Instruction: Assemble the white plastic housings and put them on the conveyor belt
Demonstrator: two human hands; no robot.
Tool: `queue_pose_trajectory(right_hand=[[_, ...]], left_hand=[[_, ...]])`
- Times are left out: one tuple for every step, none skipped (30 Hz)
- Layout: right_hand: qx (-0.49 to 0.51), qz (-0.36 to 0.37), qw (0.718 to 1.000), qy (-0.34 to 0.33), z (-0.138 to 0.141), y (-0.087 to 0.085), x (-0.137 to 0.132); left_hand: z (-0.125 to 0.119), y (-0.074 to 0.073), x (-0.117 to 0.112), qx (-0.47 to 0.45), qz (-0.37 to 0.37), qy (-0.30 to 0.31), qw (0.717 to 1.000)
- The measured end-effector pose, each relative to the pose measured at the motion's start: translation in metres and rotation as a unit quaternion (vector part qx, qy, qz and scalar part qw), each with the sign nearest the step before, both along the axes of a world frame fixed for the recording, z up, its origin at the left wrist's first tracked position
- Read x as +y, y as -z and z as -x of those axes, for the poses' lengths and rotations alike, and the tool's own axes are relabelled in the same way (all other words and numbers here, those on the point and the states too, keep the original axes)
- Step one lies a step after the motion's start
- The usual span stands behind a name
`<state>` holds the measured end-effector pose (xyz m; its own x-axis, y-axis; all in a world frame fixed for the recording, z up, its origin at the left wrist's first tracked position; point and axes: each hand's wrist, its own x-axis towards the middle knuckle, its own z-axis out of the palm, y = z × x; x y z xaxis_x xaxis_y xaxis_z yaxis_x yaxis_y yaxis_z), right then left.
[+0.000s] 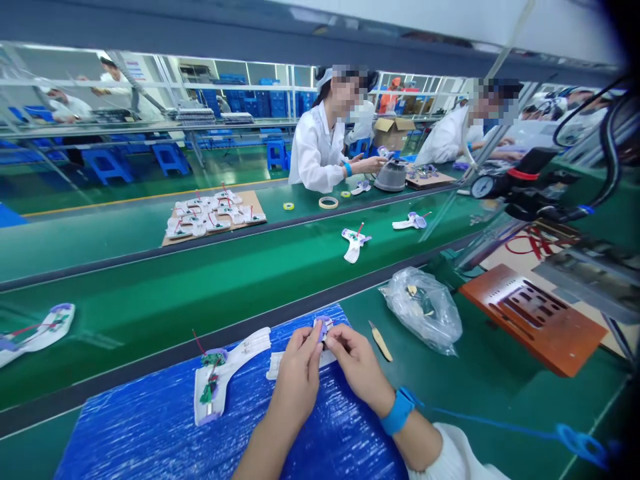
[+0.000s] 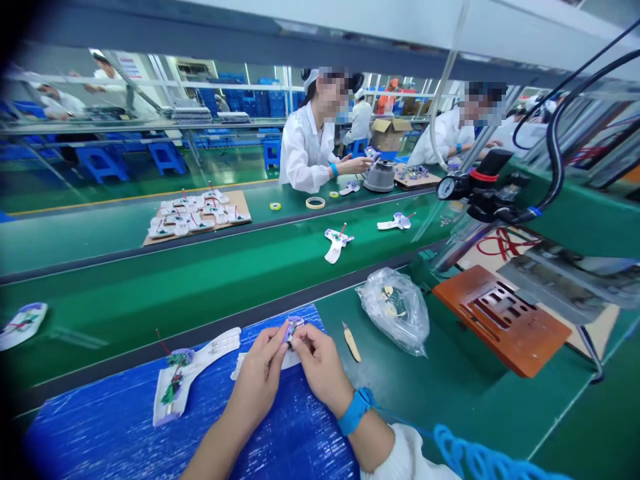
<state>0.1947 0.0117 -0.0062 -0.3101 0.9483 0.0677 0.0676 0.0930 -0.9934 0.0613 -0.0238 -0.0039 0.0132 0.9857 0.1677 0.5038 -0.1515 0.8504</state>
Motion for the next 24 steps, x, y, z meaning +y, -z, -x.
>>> queue_pose_trajectory(right_hand=[[0.007, -0.012, 1.000, 0.010, 0.000, -0.002, -0.001], [0.016, -0.026, 0.999, 0.030, 0.000, -0.004, 0.000], [0.027, -0.036, 0.997, 0.060, -0.002, -0.007, 0.003], [0.041, -0.041, 0.993, 0.099, -0.004, -0.009, 0.008], [0.058, -0.037, 0.987, 0.145, -0.007, -0.012, 0.017], [0.072, -0.023, 0.979, 0.191, -0.011, -0.014, 0.029], [0.081, -0.004, 0.969, 0.233, -0.015, -0.016, 0.046], [0.087, 0.014, 0.959, 0.269, -0.020, -0.017, 0.065], [0.077, 0.030, 0.952, 0.295, -0.024, -0.018, 0.087], [0.067, 0.036, 0.947, 0.311, -0.028, -0.019, 0.111], [0.055, 0.042, 0.945, 0.320, -0.031, -0.019, 0.134], [0.039, 0.049, 0.943, 0.326, -0.032, -0.019, 0.157], [0.019, 0.057, 0.942, 0.329, -0.033, -0.018, 0.178], [-0.003, 0.065, 0.942, 0.328, -0.033, -0.017, 0.196], [-0.027, 0.071, 0.943, 0.325, -0.032, -0.015, 0.211], [-0.053, 0.076, 0.944, 0.317, -0.031, -0.013, 0.223], [-0.078, 0.077, 0.945, 0.307, -0.030, -0.010, 0.232], [-0.102, 0.074, 0.947, 0.294, -0.030, -0.008, 0.239], [-0.123, 0.067, 0.950, 0.280, -0.030, -0.006, 0.244], [-0.141, 0.057, 0.953, 0.264, -0.030, -0.005, 0.248], [-0.154, 0.044, 0.956, 0.247, -0.029, -0.005, 0.250], [-0.164, 0.030, 0.959, 0.229, -0.029, -0.005, 0.252], [-0.169, 0.015, 0.963, 0.210, -0.028, -0.007, 0.252], [-0.169, 0.000, 0.967, 0.192, -0.026, -0.009, 0.250]], left_hand=[[0.000, -0.004, 0.001, 0.000, -0.001, -0.007, 1.000], [0.002, -0.011, 0.004, 0.001, -0.005, -0.021, 1.000], [0.007, -0.021, 0.009, 0.001, -0.013, -0.042, 0.999], [0.015, -0.034, 0.016, 0.002, -0.026, -0.070, 0.997], [0.027, -0.048, 0.024, 0.005, -0.040, -0.105, 0.994], [0.042, -0.064, 0.034, 0.011, -0.054, -0.141, 0.988], [0.061, -0.081, 0.045, 0.022, -0.069, -0.176, 0.982], [0.082, -0.095, 0.057, 0.041, -0.069, -0.218, 0.973], [0.104, -0.108, 0.070, 0.067, -0.060, -0.248, 0.964], [0.127, -0.117, 0.082, 0.088, -0.058, -0.273, 0.956], [0.149, -0.121, 0.093, 0.117, -0.048, -0.293, 0.948], [0.170, -0.121, 0.103, 0.159, -0.025, -0.305, 0.939], [0.189, -0.117, 0.111, 0.198, 0.004, -0.316, 0.928], [0.205, -0.109, 0.117, 0.231, 0.035, -0.322, 0.917], [0.220, -0.099, 0.121, 0.255, 0.064, -0.323, 0.909], [0.232, -0.089, 0.123, 0.266, 0.087, -0.322, 0.904], [0.242, -0.079, 0.123, 0.271, 0.105, -0.318, 0.902], [0.249, -0.071, 0.122, 0.271, 0.117, -0.317, 0.901], [0.254, -0.065, 0.120, 0.271, 0.125, -0.323, 0.898], [0.255, -0.063, 0.117, 0.274, 0.131, -0.336, 0.891], [0.253, -0.064, 0.113, 0.281, 0.128, -0.354, 0.883], [0.246, -0.069, 0.109, 0.288, 0.109, -0.366, 0.878], [0.234, -0.075, 0.106, 0.293, 0.077, -0.365, 0.880], [0.219, -0.083, 0.102, 0.294, 0.032, -0.346, 0.890]])
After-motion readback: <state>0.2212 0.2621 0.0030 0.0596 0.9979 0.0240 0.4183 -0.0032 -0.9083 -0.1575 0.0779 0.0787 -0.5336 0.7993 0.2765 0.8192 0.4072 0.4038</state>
